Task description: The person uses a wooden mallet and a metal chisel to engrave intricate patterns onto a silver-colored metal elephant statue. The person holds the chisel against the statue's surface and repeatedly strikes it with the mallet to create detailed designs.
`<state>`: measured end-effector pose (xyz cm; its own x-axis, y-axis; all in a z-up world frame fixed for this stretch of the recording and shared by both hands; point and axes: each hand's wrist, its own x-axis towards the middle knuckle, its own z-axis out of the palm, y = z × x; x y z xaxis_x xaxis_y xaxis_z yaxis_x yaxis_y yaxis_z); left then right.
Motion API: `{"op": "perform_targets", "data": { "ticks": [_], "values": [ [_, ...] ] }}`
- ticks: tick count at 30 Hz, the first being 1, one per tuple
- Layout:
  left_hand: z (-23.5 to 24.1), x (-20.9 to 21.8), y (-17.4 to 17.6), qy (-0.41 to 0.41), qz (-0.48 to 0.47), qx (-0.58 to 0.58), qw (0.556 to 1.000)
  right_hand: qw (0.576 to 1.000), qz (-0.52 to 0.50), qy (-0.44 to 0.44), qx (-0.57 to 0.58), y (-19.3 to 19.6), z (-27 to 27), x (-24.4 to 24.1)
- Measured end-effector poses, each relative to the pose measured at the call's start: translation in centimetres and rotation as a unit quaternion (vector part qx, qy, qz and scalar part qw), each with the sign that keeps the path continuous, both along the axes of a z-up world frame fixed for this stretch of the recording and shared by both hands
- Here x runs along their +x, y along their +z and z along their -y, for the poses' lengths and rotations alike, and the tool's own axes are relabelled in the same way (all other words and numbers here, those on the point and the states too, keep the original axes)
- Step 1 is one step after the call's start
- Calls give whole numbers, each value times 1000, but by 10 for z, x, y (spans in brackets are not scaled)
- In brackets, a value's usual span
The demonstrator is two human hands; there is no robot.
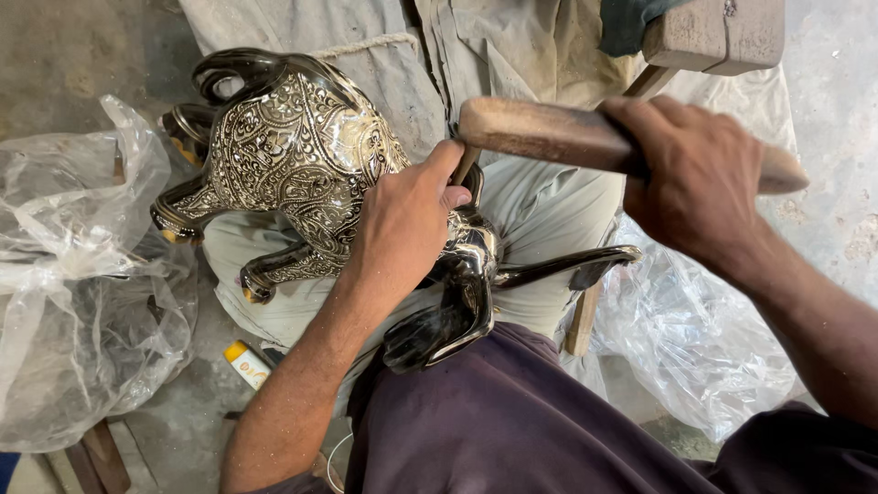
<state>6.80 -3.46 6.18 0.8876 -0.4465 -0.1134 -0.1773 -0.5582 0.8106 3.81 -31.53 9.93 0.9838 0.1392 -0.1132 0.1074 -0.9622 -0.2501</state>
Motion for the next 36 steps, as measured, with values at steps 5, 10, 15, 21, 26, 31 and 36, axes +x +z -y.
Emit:
{"op": "perform_targets", "data": {
  "ticks": [5,10,15,21,26,31,36],
  "values": [
    [-9,-8,0,31,54,-22,998,991,62,69,-98,7,-3,0],
    [-13,-14,-3,52,80,-53,994,994,52,28,-88,20,-11,0],
    [-14,-15,-1,75,34,-66,994,999,42,-1,2,33,-20,9],
    [-14,-14,-7,60,44,-41,996,996,78,33,-9,42,-27,10],
    [-18,-26,-10,87,101,-98,986,989,76,21,122,43,-25,3],
    [-14,-27,-17,58,119,-55,990,996,67,57,27,48,-25,0],
    [-18,-27,-13,75,84,-88,990,984,88,72,-139,47,-27,-3]
  ]
}}
